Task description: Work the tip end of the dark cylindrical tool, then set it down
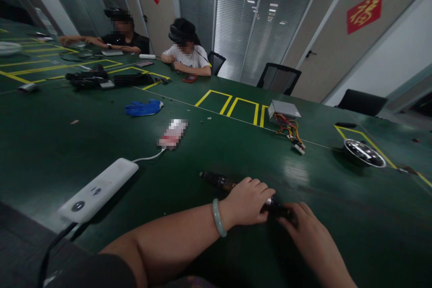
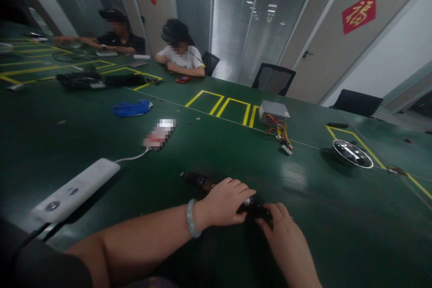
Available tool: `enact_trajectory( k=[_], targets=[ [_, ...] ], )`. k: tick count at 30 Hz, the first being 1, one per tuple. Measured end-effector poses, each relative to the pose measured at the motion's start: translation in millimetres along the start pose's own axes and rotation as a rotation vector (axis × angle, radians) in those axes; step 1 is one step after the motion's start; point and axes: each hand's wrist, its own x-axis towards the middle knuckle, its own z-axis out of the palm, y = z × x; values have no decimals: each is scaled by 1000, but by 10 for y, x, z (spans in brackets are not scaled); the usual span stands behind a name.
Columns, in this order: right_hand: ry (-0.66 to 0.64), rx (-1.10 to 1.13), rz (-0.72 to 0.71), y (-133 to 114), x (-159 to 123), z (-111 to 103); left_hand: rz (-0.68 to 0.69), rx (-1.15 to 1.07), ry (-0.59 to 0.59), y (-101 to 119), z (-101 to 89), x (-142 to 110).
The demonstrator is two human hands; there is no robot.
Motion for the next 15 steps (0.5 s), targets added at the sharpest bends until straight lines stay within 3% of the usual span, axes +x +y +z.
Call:
enact_trajectory(
  k=[15],
  targets=[
    [10,93,-12,37,152,70,0,-7,6,-22,46,7]
  ],
)
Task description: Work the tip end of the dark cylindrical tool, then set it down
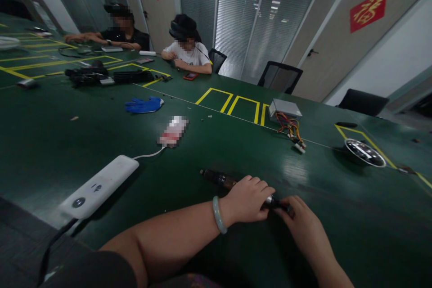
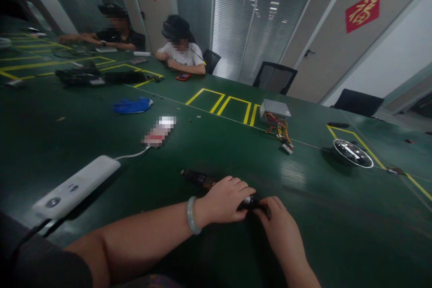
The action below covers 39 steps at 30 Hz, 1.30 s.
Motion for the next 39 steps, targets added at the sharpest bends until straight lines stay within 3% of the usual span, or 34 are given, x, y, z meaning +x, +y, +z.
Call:
enact_trajectory(
  k=[10,18,22,28,33,39],
  targets=[
    [43,18,46,43,-47,-46,-9,17,-22,11,-28,7],
    [-329,1,69,173,-136,-271,-4,-11,-10,7,-34,14],
    [-394,27,96,306,-266,-350,-19,-20,-18,9,-26,26],
    [-349,-55,127,259,-469,-482,-23,-47,-22,28,-14,53],
    [-285,46,135,113,-432,-612,-43,-39,-8,51,12,72],
    [-139,-16,220,95,-430,-556,-24,-41,-11,38,48,92]
  ],
)
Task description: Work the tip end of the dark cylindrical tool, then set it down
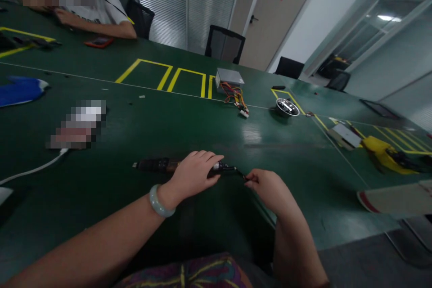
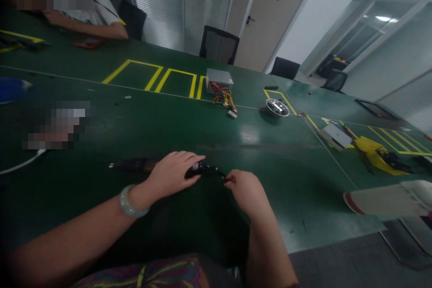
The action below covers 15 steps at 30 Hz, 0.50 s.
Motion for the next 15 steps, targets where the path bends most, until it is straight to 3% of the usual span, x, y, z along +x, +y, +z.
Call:
enact_trajectory(
  k=[3,8,10,12,15],
  targets=[
    [112,-30,-2,-23,31,80,-2,16,-3,-1,7,0],
    [477,8,12,-51,205,150,-6,27,-3,14,14,3],
    [556,82,-27,-58,285,168,3,27,-9,32,11,5],
    [508,165,-90,-70,339,188,18,24,-17,63,3,5],
    [298,266,-132,-86,342,208,29,28,-18,133,-17,5]
  ],
)
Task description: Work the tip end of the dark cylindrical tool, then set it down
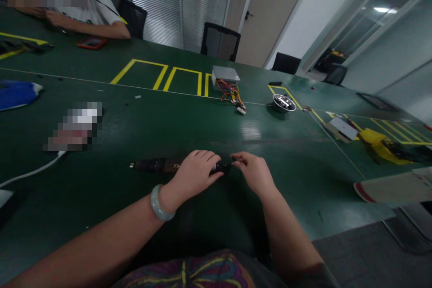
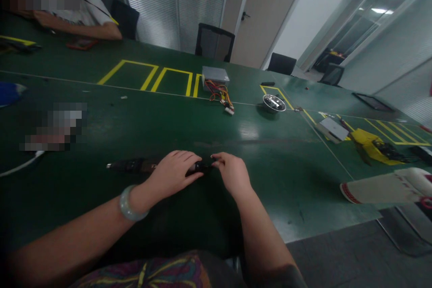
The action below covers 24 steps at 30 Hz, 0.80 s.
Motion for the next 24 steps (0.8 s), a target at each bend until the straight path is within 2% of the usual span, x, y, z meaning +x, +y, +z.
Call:
enact_trajectory(
  k=[2,5,13,24],
  targets=[
    [-100,25,35,-4,-35,-11,-2,11,-14,55,-16,2],
    [-183,10,26,4,-91,-41,-13,34,-47,132,-35,-1],
    [-57,6,-114,7,-125,2,-33,56,-54,253,-10,1],
    [-66,-49,-106,38,-132,75,-30,1,-55,220,26,72]
  ],
)
